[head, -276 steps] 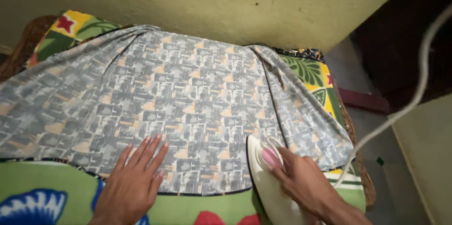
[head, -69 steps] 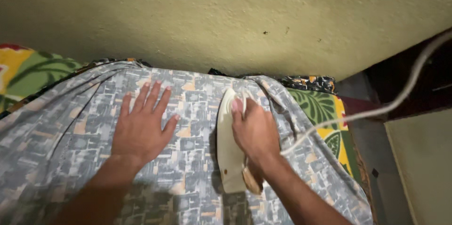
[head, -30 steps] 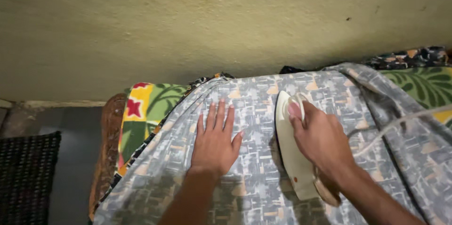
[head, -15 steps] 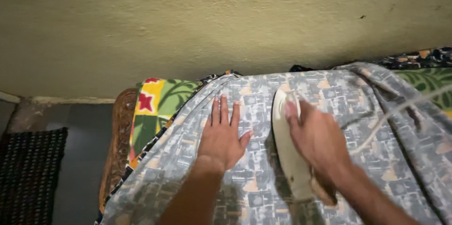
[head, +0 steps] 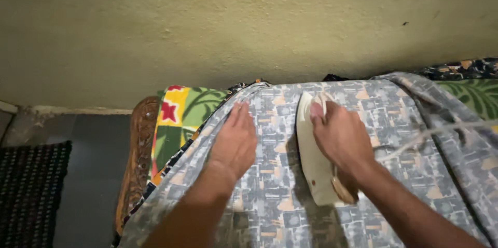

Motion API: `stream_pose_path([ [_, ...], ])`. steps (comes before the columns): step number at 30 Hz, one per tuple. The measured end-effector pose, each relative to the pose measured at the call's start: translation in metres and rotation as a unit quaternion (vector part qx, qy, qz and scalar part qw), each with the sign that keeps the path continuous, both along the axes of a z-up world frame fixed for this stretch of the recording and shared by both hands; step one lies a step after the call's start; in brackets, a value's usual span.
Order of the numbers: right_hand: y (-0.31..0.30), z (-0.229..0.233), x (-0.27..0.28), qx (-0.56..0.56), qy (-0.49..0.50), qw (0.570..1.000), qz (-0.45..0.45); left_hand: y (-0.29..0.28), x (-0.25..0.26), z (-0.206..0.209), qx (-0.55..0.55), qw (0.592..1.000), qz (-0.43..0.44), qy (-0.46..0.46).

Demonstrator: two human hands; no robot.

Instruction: The person irons a patterned garment on a table covered with a colorful cloth. They smooth the fabric with one hand while moving the iron with the other, then flip the garment and continue ironing the other side.

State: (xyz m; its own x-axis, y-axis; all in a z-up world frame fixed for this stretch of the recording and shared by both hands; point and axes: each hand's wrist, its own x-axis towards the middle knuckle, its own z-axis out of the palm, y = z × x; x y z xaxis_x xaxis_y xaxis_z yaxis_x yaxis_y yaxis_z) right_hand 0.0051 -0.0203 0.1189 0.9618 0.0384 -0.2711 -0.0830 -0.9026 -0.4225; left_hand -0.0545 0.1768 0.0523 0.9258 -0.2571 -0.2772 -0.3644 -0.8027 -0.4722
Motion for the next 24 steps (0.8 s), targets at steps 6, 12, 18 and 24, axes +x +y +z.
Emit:
stream_pose_path([
  [6,0.011,-0.003,0.008,-0.013,-0.055,0.998,0.033,0.023,-0.011,0.014,-0.041,0.998,0.048,0.013],
  [12,0.019,0.016,-0.056,-0.003,0.069,0.998,0.000,0.037,-0.019,0.022,-0.110,0.991,0.081,0.016],
  [18,0.025,0.012,-0.058,0.002,-0.007,1.000,0.025,0.045,-0.022,0.015,-0.157,0.982,0.100,0.011],
  [24,0.048,0.001,-0.025,0.039,-0.041,0.998,0.016,0.055,-0.018,0.016,-0.246,0.961,0.126,0.027],
])
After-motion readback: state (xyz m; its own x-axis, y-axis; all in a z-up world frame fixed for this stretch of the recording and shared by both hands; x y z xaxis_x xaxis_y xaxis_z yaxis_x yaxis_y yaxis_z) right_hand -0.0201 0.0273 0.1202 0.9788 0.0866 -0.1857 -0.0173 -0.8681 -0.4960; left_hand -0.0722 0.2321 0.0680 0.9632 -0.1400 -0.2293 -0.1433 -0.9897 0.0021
